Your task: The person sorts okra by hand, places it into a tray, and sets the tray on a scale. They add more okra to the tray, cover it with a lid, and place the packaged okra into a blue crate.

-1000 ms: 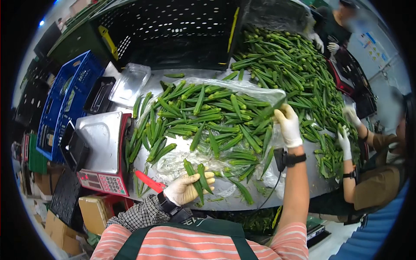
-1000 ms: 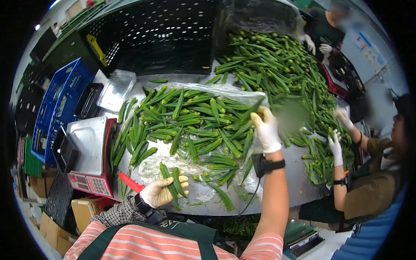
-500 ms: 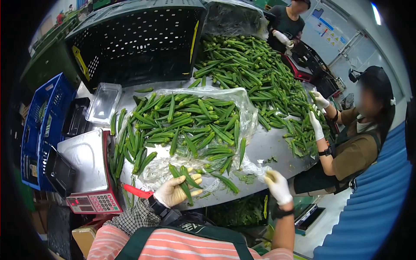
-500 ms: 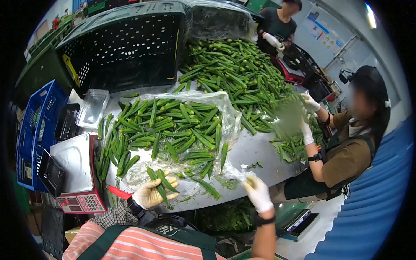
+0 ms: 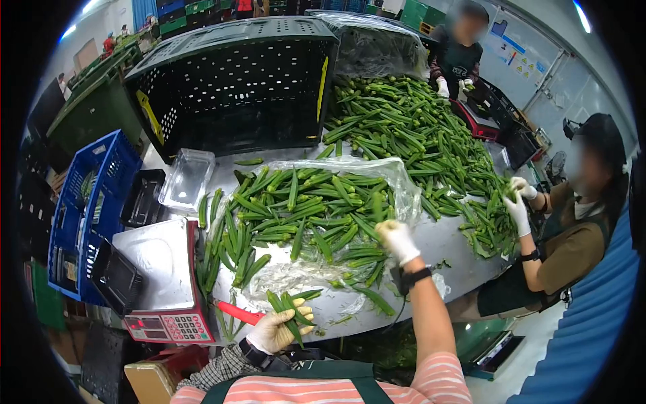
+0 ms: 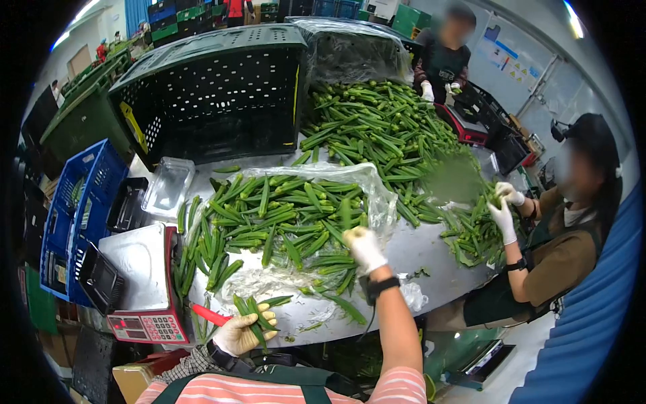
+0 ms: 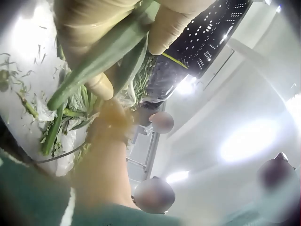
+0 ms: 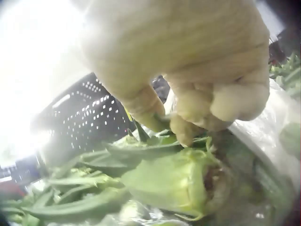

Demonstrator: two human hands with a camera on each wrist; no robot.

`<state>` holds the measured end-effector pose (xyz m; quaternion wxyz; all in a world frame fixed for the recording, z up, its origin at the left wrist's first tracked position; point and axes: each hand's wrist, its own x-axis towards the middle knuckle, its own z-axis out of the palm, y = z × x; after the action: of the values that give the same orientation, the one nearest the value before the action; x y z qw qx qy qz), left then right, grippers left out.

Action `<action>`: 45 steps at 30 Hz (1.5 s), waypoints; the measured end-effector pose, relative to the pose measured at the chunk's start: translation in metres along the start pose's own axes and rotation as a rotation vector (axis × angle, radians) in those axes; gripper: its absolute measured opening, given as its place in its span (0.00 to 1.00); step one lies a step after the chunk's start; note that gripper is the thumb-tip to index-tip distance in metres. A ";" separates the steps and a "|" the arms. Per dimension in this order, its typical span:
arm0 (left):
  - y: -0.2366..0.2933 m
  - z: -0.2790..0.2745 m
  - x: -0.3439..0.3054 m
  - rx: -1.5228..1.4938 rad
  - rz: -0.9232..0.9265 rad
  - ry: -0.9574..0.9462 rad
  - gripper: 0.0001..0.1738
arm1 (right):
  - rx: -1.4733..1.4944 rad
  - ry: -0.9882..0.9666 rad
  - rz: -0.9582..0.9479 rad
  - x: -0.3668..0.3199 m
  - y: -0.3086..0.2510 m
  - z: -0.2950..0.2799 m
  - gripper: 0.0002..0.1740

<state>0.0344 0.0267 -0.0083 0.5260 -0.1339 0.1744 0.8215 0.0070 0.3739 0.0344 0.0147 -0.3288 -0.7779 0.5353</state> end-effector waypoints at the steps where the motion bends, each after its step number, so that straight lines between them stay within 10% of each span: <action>1: -0.001 0.001 0.006 0.023 0.007 -0.027 0.26 | -0.080 -0.088 -0.216 -0.017 0.006 0.011 0.11; 8: -0.003 0.029 0.043 0.061 0.115 -0.009 0.19 | -0.554 -0.874 -0.494 -0.104 -0.036 0.064 0.16; 11: 0.003 0.010 0.038 0.031 0.109 0.053 0.16 | -0.363 -0.413 -0.548 -0.043 -0.039 0.034 0.15; 14: 0.009 0.004 0.025 0.030 0.098 0.120 0.17 | -0.852 0.065 -0.660 0.041 -0.040 0.003 0.20; 18: 0.009 -0.003 0.021 -0.042 0.136 0.123 0.17 | -1.266 -0.036 -0.574 0.110 -0.033 -0.005 0.31; 27: 0.012 -0.007 0.026 -0.023 0.183 0.194 0.18 | -1.225 -0.101 -0.269 0.156 -0.043 -0.005 0.33; 45: 0.004 -0.018 0.029 -0.002 0.186 0.226 0.19 | -1.303 -0.083 -0.400 0.181 -0.021 -0.002 0.32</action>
<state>0.0201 0.0410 -0.0357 0.4247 -0.2092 0.2433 0.8466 -0.1443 0.4660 -0.0065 -0.1173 -0.0998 -0.9871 -0.0430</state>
